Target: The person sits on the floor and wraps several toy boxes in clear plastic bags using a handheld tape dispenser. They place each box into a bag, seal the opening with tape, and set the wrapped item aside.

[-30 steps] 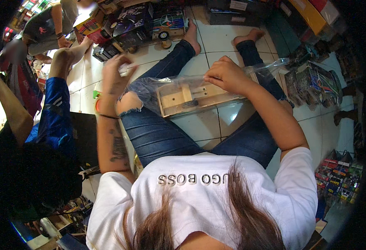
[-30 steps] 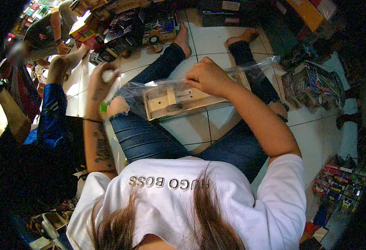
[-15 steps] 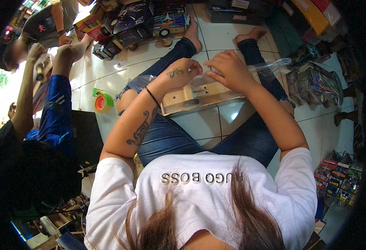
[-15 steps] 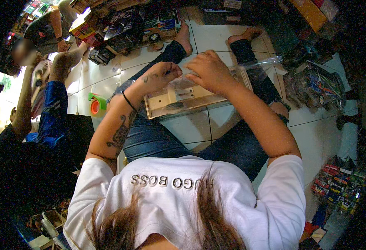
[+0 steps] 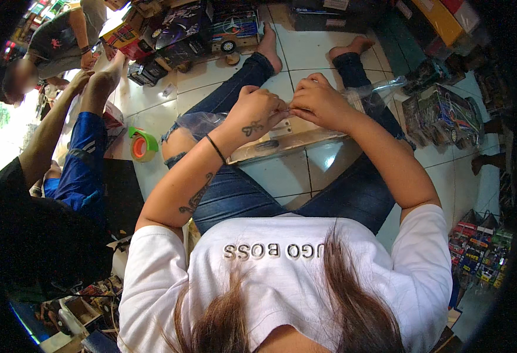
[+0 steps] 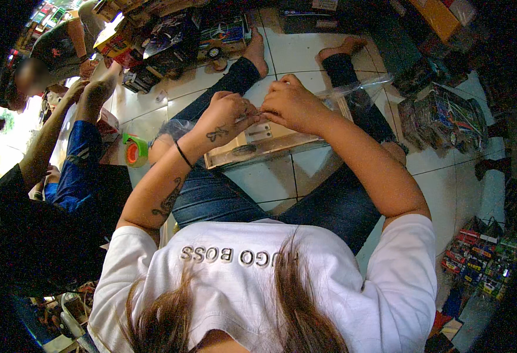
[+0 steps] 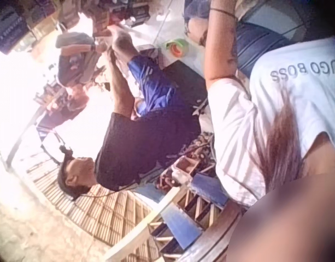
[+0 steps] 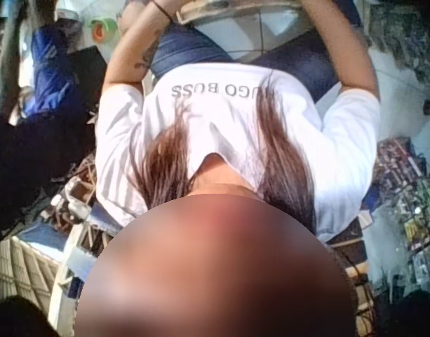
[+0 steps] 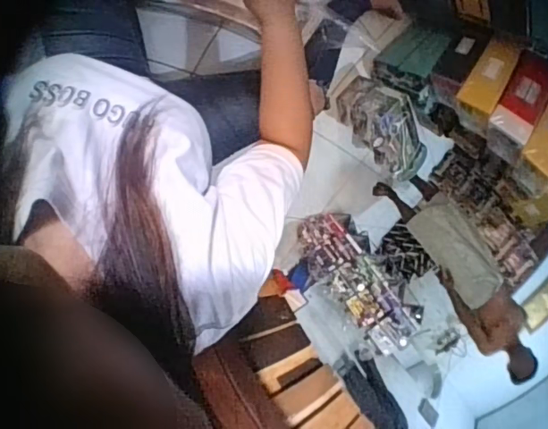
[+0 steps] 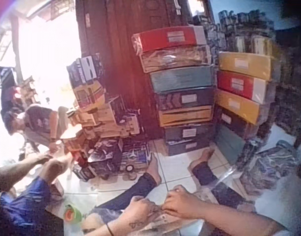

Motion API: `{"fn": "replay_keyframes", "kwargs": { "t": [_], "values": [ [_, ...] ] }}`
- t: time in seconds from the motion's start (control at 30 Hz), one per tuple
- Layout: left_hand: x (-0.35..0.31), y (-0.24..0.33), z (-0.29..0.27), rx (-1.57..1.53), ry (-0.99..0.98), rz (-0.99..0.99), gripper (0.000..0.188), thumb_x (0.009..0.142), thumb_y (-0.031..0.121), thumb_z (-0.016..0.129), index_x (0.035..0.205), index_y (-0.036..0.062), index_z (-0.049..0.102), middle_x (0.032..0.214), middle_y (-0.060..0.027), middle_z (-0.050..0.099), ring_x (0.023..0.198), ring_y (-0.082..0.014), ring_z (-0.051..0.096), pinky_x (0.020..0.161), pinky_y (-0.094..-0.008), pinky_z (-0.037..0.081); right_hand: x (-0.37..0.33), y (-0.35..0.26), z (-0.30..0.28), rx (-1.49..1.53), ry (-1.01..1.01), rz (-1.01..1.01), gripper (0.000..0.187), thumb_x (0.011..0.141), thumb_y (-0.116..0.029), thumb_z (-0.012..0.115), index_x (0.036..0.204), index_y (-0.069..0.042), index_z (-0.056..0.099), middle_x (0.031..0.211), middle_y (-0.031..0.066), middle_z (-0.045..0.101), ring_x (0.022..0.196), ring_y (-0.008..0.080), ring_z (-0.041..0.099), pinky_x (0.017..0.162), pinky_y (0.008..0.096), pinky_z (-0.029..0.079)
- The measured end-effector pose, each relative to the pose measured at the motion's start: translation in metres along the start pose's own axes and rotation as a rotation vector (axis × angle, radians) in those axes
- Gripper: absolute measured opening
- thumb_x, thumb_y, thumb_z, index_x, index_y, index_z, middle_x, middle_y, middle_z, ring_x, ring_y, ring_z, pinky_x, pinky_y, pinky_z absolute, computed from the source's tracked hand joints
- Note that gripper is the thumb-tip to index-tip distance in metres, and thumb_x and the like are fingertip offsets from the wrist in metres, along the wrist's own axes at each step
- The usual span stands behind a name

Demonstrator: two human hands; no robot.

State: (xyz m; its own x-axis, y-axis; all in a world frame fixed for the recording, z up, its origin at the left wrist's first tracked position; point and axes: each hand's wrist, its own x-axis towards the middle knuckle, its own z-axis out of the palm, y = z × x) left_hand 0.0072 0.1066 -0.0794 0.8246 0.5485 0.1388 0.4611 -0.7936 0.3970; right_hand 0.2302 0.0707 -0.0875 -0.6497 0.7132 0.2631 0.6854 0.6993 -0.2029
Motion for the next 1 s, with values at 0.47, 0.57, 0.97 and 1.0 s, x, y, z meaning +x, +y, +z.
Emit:
{"fn": "replay_keyframes", "kwargs": {
  "t": [0.47, 0.57, 0.97, 1.0],
  "values": [
    [-0.004, -0.004, 0.005, -0.074, 0.064, 0.073, 0.017, 0.085, 0.024, 0.061, 0.085, 0.0086, 0.068, 0.085, -0.0049, 0.064, 0.094, -0.0228, 0.056, 0.096, -0.0418, 0.031, -0.069, 0.009, -0.133, -0.298, 0.309, 0.397, 0.034, 0.076, -0.016, 0.067, 0.108, -0.006, 0.063, 0.112, 0.0109, 0.062, 0.106, 0.0293, 0.056, 0.102, 0.0402, 0.031],
    [-0.002, 0.0, 0.001, 0.009, 0.026, 0.058, 0.018, 0.086, 0.023, 0.06, 0.088, 0.0079, 0.068, 0.086, -0.0071, 0.065, 0.088, -0.0252, 0.059, 0.087, -0.0406, 0.039, -0.008, -0.043, -0.06, -0.196, 0.148, 0.103, 0.039, 0.071, -0.02, 0.071, 0.108, -0.008, 0.063, 0.112, 0.0102, 0.06, 0.107, 0.0263, 0.054, 0.101, 0.0433, 0.033],
    [-0.174, -0.102, -0.107, -0.308, -0.174, -0.53, 0.018, 0.084, 0.018, 0.064, 0.083, 0.0005, 0.068, 0.075, -0.0108, 0.068, 0.068, -0.0149, 0.063, 0.065, -0.0295, 0.049, 0.008, -0.021, -0.004, -0.002, 0.135, -0.052, 0.011, 0.081, -0.021, 0.063, 0.078, -0.01, 0.064, 0.078, 0.0026, 0.062, 0.083, 0.0186, 0.056, 0.09, 0.0376, 0.036],
    [-0.173, -0.101, -0.111, -0.152, -0.184, -0.642, 0.017, 0.084, 0.016, 0.064, 0.083, 0.0002, 0.068, 0.075, -0.0108, 0.068, 0.069, -0.015, 0.063, 0.066, -0.0296, 0.049, 0.011, -0.022, -0.004, 0.017, 0.133, -0.042, 0.012, 0.081, -0.021, 0.063, 0.079, -0.01, 0.064, 0.078, 0.0028, 0.062, 0.083, 0.0188, 0.056, 0.09, 0.0378, 0.036]
  ]
}}
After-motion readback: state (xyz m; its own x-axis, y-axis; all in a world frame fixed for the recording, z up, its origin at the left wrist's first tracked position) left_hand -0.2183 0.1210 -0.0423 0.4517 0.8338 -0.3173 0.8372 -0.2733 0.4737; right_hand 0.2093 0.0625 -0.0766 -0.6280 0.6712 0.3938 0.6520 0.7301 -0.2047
